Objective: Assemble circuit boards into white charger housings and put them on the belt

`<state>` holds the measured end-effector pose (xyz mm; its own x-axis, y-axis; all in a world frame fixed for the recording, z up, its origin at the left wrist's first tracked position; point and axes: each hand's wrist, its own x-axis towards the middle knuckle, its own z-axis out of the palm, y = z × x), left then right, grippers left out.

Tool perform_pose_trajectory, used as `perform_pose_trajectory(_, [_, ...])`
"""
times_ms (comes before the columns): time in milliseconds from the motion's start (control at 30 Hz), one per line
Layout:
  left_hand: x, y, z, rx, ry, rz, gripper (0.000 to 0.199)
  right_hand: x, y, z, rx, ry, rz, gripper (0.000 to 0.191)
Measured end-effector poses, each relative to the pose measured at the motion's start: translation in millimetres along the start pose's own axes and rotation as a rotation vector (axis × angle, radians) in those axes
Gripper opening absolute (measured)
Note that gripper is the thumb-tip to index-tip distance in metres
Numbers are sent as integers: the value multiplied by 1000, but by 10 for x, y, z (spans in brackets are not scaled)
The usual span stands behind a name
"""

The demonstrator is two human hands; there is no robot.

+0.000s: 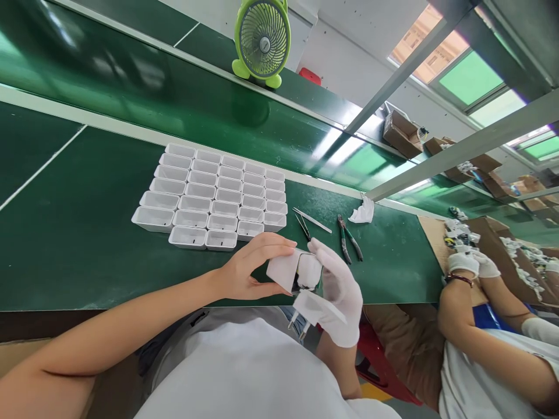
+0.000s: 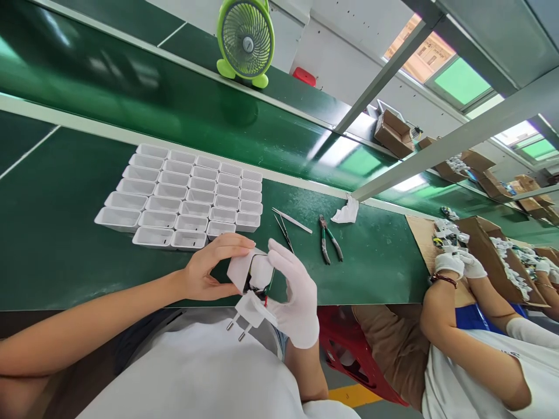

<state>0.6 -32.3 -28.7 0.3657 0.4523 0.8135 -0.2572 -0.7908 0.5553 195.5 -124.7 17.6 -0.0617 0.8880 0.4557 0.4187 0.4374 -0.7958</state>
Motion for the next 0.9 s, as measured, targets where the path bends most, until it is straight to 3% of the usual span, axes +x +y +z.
perform_pose_trajectory(100, [-48, -17, 17, -95, -35, -75, 61, -14, 35, -47, -168, -69, -44, 77])
perform_pose_trajectory(233, [-83, -14, 40, -538, -125, -362, 69, -60, 106, -114, -68, -161, -16, 83])
perform_pose_trajectory(333, [-54, 3, 28, -788, -240, -563, 69, -109, 159, -143, -58, -115, -23, 80])
perform_pose_trajectory(433, [-14, -3, 8, -846, -327, -668, 52, -169, 200, -148, -124, -86, 56, 73])
perform_pose_trajectory(500, [-1, -20, -2, -752, -328, -676, 43, -218, 241, -120, -181, -75, 126, 67])
perform_pose_trajectory(600, [-10, -49, -1, -416, -269, -584, 46, -308, 365, 4, -275, -32, 164, 52])
perform_pose_trajectory(700, [-44, -74, 49, -120, -254, -485, 49, -412, 539, 196, -298, 64, 100, 41])
perform_pose_trajectory(767, [-66, -87, 105, 19, -270, -447, 41, -476, 634, 305, -298, 137, 31, 35])
perform_pose_trajectory(900, [-66, -93, 169, 146, -228, -370, 28, -541, 705, 374, -392, 114, -59, 37])
